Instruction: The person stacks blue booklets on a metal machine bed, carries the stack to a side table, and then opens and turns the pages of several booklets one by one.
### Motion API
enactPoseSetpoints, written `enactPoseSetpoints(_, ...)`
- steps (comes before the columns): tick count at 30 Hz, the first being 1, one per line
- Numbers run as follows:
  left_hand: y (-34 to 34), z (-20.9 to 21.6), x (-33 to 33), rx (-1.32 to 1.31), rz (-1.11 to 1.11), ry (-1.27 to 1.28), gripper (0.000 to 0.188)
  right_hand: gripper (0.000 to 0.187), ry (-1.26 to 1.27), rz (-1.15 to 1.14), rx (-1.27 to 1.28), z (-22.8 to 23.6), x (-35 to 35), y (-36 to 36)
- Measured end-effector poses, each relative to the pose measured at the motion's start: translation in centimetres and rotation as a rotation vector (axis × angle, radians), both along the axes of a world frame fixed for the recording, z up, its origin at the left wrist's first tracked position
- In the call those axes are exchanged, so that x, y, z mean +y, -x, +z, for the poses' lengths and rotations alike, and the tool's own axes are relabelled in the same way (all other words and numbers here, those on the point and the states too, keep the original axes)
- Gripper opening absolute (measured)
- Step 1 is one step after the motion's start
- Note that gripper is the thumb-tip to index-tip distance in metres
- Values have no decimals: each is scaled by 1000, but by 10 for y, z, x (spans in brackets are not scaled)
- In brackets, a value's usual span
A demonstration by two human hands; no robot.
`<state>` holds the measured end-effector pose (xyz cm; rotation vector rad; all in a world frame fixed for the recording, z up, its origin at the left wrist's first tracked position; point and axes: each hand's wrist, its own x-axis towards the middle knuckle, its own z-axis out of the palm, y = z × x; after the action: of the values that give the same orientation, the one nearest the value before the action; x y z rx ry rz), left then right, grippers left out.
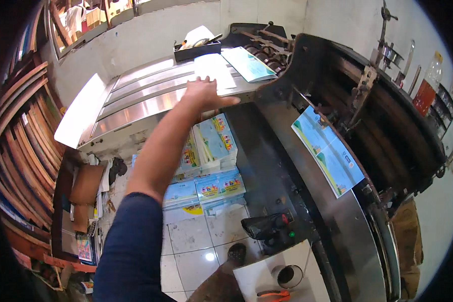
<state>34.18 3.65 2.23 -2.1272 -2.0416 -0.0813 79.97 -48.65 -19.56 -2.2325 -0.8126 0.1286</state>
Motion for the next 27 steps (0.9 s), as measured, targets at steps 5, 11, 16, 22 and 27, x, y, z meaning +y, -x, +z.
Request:
enactPoseSetpoints(5, 78, -4, -41, 35, -182, -258, 40, 45, 15, 8, 51, -6, 16, -4)
enactPoseSetpoints(11, 43, 28, 37, -565, -175, -930, 31, 46, 7, 32, 54, -8, 31, -9)
enactPoseSetpoints(16, -71, 3, 124, -482, -350, -486, 42, 46, 1, 9, 42, -5, 33, -12)
enactPoseSetpoints(22, -75, -14, 138, -305, -402, -83, 43, 46, 6, 22, 44, -7, 34, -11)
enactPoseSetpoints(27, -24, 2, 93, -316, -434, 25, 47, 47, -12, 25, 60, -2, 34, -3)
